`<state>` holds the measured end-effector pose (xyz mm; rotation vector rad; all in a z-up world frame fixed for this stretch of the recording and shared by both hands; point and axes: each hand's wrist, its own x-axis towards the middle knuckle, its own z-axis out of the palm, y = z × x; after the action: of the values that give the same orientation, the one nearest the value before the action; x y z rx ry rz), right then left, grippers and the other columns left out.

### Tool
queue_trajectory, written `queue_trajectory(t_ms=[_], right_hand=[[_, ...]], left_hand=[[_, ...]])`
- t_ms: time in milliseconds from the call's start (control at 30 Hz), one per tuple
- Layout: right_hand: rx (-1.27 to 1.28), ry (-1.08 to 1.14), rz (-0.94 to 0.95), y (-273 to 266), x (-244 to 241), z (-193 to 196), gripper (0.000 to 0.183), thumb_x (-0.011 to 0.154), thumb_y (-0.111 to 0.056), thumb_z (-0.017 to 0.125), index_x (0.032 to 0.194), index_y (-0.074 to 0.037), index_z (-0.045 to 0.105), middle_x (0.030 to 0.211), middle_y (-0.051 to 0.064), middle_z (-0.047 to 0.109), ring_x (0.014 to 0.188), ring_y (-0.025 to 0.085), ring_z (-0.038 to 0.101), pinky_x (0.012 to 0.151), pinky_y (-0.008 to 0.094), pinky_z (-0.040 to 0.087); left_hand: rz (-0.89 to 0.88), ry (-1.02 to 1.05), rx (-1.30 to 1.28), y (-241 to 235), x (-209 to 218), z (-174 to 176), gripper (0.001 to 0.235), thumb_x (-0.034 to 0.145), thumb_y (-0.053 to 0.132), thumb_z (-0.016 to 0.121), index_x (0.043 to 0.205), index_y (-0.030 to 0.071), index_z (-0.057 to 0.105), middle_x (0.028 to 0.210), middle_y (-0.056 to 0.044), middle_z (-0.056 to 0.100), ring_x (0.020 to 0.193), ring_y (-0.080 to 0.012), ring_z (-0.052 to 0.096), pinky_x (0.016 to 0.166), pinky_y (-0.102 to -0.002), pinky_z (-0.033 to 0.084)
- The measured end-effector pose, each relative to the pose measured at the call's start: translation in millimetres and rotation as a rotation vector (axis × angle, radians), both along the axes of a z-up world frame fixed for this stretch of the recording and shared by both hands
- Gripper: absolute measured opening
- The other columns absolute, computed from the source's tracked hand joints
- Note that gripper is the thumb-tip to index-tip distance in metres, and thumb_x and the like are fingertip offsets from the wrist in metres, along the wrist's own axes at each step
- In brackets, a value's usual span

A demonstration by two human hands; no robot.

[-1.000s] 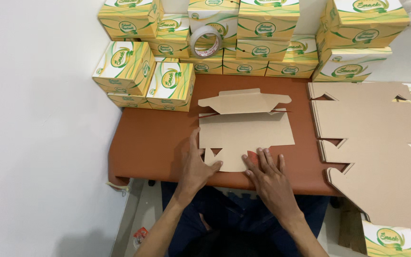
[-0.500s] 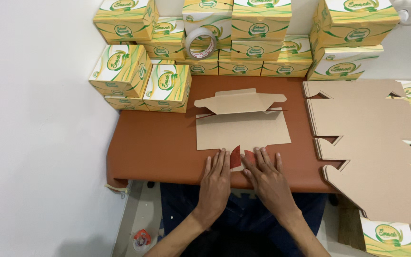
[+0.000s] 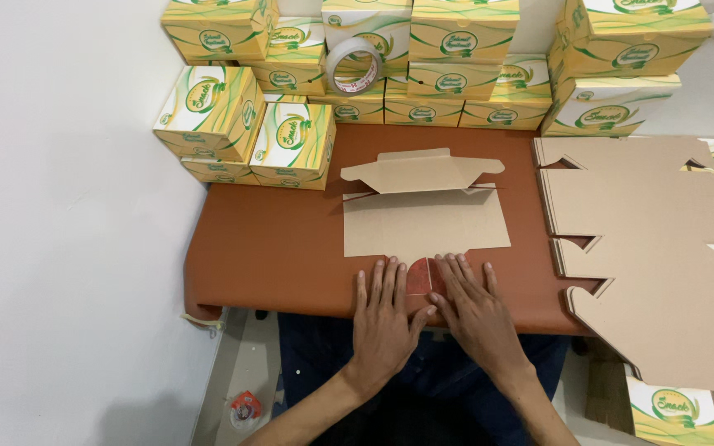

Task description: The person assembles flat cardboard pieces into small rectangular boxes by folding the flaps and tucking them into slots. They repeat this process for multiple boxes, placing the finished ones on the table.

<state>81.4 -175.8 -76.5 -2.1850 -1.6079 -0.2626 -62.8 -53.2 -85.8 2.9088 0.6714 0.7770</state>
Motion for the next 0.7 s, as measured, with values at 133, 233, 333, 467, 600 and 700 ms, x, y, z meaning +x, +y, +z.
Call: queue_trajectory(t_ms=[133, 233, 333, 467, 600, 700], right_hand=[[0.020, 0.001, 0.009, -1.2, 9.1, 0.0, 0.068, 0.103, -0.041, 0.064, 0.160, -0.007, 0.048, 0.162, 0.013, 0.056, 0.151, 0.029, 0.052, 0.124, 0.056, 0.034], [-0.003, -0.013, 0.031, -2.5, 13.3, 2.3, 0.066, 0.103, -0.042, 0.063, 0.160, -0.011, 0.050, 0.162, 0.014, 0.055, 0.151, 0.028, 0.051, 0.126, 0.054, 0.033], [-0.007, -0.013, 0.076, -3.1, 15.2, 6.5, 0.063, 0.105, -0.039, 0.061, 0.159, -0.008, 0.051, 0.162, 0.014, 0.055, 0.153, 0.028, 0.048, 0.128, 0.054, 0.030], [-0.018, 0.076, 0.092, -2.5, 16.7, 15.0, 0.060, 0.104, -0.038, 0.062, 0.155, -0.008, 0.056, 0.159, 0.016, 0.057, 0.152, 0.031, 0.049, 0.126, 0.055, 0.030], [-0.043, 0.095, 0.010, 0.2, 18.7, 12.0, 0.049, 0.102, -0.049, 0.064, 0.145, -0.026, 0.070, 0.152, 0.001, 0.066, 0.146, 0.023, 0.056, 0.128, 0.051, 0.031], [-0.039, 0.115, 0.016, 0.0, 16.4, 19.5, 0.049, 0.102, -0.047, 0.065, 0.144, -0.024, 0.071, 0.150, 0.002, 0.067, 0.145, 0.024, 0.057, 0.128, 0.051, 0.031]], left_hand=[[0.012, 0.038, 0.002, 0.0, -0.1, 1.1, 0.081, 0.110, 0.059, 0.044, 0.160, -0.003, 0.043, 0.168, -0.023, 0.043, 0.158, -0.0374, 0.037, 0.131, -0.058, 0.023], [-0.061, 0.013, -0.038, 4.0, -0.3, -1.0, 0.083, 0.113, 0.058, 0.031, 0.161, -0.009, 0.035, 0.171, -0.029, 0.033, 0.160, -0.0439, 0.029, 0.132, -0.057, 0.023], [-0.181, -0.053, -0.064, 10.4, -3.3, 1.4, 0.076, 0.115, 0.051, 0.038, 0.161, -0.009, 0.034, 0.167, -0.033, 0.037, 0.157, -0.0476, 0.035, 0.131, -0.059, 0.029], [-0.236, 0.112, 0.056, 21.8, -10.6, 10.6, 0.076, 0.114, 0.054, 0.036, 0.165, -0.003, 0.034, 0.170, -0.034, 0.032, 0.158, -0.0470, 0.034, 0.129, -0.054, 0.030], [-0.356, 0.123, -0.071, 33.3, -14.8, 11.0, 0.076, 0.115, 0.055, 0.034, 0.169, 0.002, 0.030, 0.168, -0.037, 0.031, 0.157, -0.0522, 0.032, 0.128, -0.061, 0.022], [-0.373, 0.120, -0.068, 37.3, -13.2, 3.4, 0.076, 0.115, 0.056, 0.034, 0.170, 0.005, 0.031, 0.170, -0.034, 0.029, 0.158, -0.0501, 0.030, 0.129, -0.060, 0.022]])
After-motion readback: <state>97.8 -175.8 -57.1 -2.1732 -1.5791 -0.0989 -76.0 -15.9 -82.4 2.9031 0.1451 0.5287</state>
